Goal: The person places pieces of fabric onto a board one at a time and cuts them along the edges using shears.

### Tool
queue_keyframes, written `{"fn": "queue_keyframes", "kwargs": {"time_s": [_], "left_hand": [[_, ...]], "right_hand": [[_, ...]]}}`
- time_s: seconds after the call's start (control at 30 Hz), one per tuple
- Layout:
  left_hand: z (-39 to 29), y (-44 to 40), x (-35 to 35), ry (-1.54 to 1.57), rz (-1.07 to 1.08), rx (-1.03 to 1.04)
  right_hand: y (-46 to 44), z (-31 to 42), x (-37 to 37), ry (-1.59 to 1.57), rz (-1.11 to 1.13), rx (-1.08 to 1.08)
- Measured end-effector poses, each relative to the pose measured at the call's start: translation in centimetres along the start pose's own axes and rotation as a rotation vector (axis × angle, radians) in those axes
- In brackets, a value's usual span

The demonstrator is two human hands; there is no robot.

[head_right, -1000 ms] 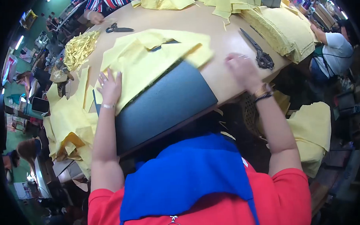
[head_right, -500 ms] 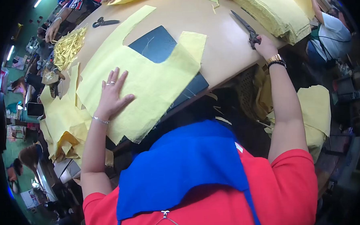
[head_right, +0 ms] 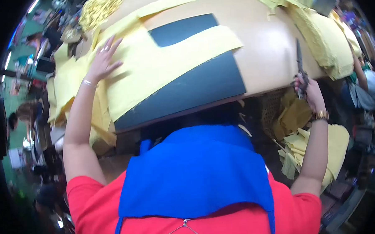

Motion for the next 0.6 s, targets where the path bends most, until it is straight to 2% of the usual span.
{"fn": "queue_keyframes", "kwargs": {"time_s": [0.07, 0.23, 0.37, 0.53, 0.6], "left_hand": [[-1.3, -1.5, -0.5, 0.011, -0.085, 0.054], [-6.4, -4.8, -1.3, -0.080, -0.098, 0.249], [-11.2, -7.6, -1.2, 0.034, -0.133, 0.343], [-22.3, -11.2, 0.9, 0.329, -0.159, 0.264], [-26.0, -11.7, 0.8, 0.432, -0.104, 0.159]], "right_hand": [[2.7, -0.2, 2.4, -0.059, 0.006, -0.028], [7.0, -1.7, 7.6, -0.258, 0.120, -0.024], [9.9, -1.1, 10.6, -0.313, 0.198, -0.019], [11.7, -0.9, 13.7, -0.351, 0.257, -0.033], [12.2, -1.5, 14.6, -0.371, 0.290, -0.048]]}}
Point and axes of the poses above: each hand's wrist, its own y-axis away from the middle knuckle, its own x-axis out of the palm, z = x × y, the point moved 3 cm from there along -y, towards the middle knuckle, and after that the axes turned 3 degrees about -z, right-handed, at the moved point
